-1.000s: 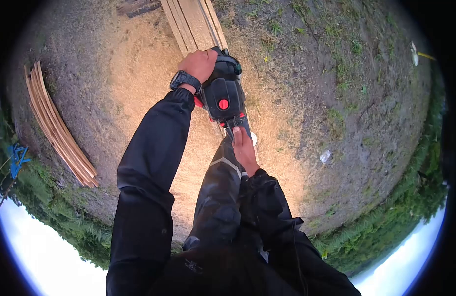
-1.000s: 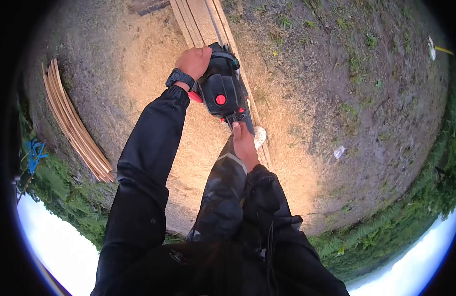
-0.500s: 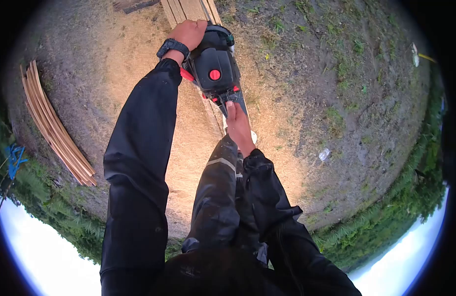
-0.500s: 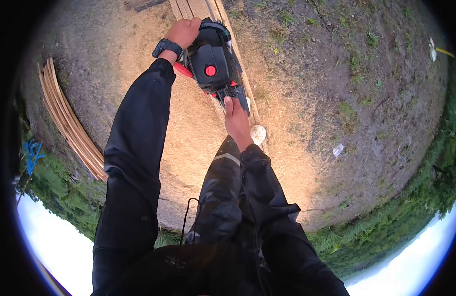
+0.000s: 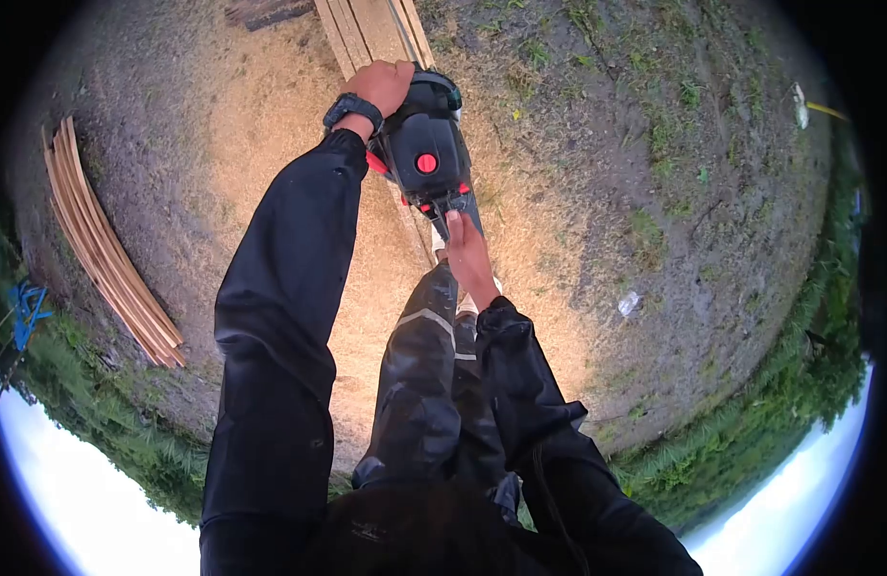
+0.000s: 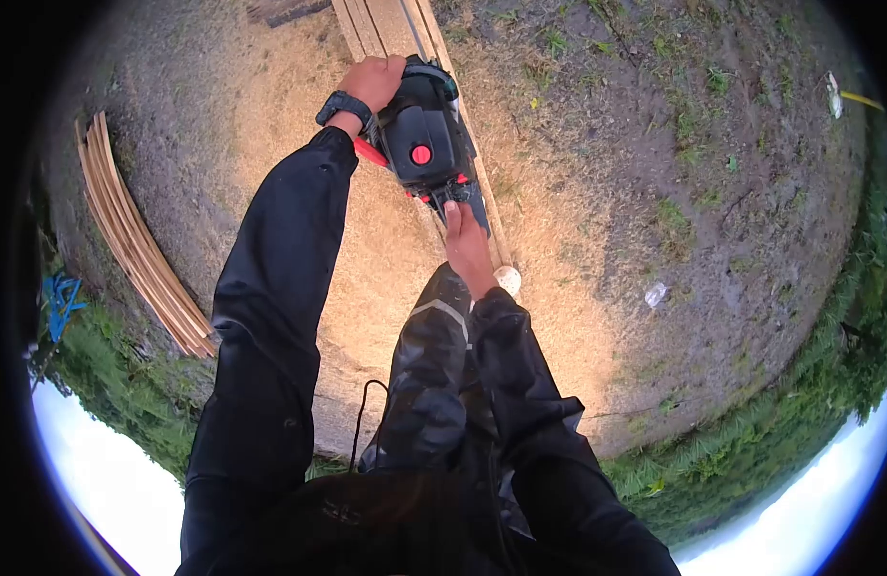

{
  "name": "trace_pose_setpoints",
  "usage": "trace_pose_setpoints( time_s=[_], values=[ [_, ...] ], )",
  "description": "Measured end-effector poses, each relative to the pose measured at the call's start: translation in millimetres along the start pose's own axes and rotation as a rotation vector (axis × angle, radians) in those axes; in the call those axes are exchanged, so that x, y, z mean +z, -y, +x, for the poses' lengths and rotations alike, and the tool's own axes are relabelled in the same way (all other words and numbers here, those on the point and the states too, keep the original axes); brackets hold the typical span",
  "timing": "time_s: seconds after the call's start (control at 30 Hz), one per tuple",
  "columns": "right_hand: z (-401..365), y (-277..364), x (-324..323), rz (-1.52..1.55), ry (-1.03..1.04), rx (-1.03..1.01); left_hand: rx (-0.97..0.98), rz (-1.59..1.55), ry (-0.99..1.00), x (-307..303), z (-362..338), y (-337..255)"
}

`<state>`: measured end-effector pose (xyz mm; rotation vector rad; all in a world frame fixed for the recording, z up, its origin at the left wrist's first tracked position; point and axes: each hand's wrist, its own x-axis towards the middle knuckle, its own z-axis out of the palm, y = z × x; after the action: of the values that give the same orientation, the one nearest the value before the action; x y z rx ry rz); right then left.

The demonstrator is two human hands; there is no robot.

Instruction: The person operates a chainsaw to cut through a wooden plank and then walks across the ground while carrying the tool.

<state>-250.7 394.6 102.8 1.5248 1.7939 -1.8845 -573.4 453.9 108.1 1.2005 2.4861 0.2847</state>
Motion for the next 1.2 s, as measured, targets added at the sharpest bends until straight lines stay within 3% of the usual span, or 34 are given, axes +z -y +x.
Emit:
trace_pose_setpoints(
  time_s=[0.2, 0.43, 0.53, 0.6, 0.7, 0.9, 0.97, 1.1, 1.2],
  values=[
    [-6.2, -16.8, -2.0, 0.005, 0.032, -0.015, -0.071, 0.035, 0.098, -12.9, -20.9, -18.9],
    [-14.0, -41.6, 4.8, 0.049, -0.017, -0.107, 0.059, 0.196, 0.109, -5.4, -31.1, -17.5],
    [-27.2, -49.0, 4.8, 0.033, -0.078, -0.189, 0.085, 0.146, -0.016, 14.3, -41.4, -11.5],
    [-39.1, -53.0, 1.7, 0.056, 0.029, -0.018, 0.156, 0.145, -0.034, 15.1, -51.7, -10.6],
    [-51.1, -53.6, -2.9, 0.043, 0.034, -0.038, 0.191, 0.236, -0.01, 3.5, -71.0, -27.8],
    [-60.5, -61.3, -2.0, 0.034, 0.025, -0.034, 0.061, 0.099, 0.036, -9.6, -90.8, -44.8],
    [-60.4, -69.1, -3.0, 0.027, 0.024, -0.028, -0.093, 0.1, 0.171, -15.3, -94.2, -55.1],
    [-71.6, -77.5, -3.8, 0.017, 0.032, -0.025, -0.041, 0.17, 0.158, 10.5, -95.0, -41.0],
    [-88.7, -91.5, -4.4, 0.046, 0.038, 0.003, -0.073, -0.056, 0.063, 6.9, -124.2, -57.0]
  ],
)
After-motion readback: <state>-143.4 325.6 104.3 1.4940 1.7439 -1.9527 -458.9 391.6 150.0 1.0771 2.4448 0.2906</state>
